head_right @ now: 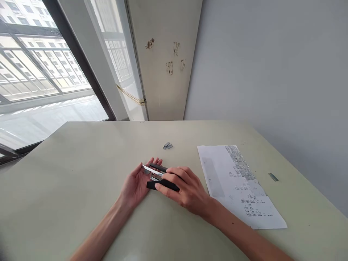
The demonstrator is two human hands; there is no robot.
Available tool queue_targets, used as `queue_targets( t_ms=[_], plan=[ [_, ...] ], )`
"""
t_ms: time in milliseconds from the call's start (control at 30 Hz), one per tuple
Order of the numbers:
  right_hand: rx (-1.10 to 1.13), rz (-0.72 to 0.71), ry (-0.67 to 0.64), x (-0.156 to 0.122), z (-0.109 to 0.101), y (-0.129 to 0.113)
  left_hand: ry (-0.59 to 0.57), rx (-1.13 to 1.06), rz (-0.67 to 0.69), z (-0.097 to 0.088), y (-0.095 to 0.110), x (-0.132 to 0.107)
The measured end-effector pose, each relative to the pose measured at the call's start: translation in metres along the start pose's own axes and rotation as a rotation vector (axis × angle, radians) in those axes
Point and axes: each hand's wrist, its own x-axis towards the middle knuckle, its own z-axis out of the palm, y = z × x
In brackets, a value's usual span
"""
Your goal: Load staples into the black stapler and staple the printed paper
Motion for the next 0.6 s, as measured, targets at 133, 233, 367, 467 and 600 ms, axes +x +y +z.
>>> queue_targets(
  t_ms=[133, 233, 367, 467, 600],
  plan=[
    [-0.051, 0.018, 0.035, 0.0, -0.003, -0.004, 0.067, 0.076, 0.054, 0.004, 0.0, 0.001],
    [-0.006, 0.138, 0.094, 0.002, -0.011, -0.005, 0.138, 0.211, 0.179, 0.003, 0.001, 0.002],
    [0.142, 0.374, 0.159, 0.001, -0.018, -0.003, 0.235, 0.347, 0.364, 0.0, 0.001, -0.003],
    [0.225, 0.551, 0.15, -0.003, -0.015, -0.001, 0.242, 0.501, 0.446, 0.002, -0.001, -0.011],
    [0.281, 0.652, 0.128, -0.008, -0.005, 0.002, 0.15, 0.921, 0.529, 0.008, -0.009, -0.016]
  ],
)
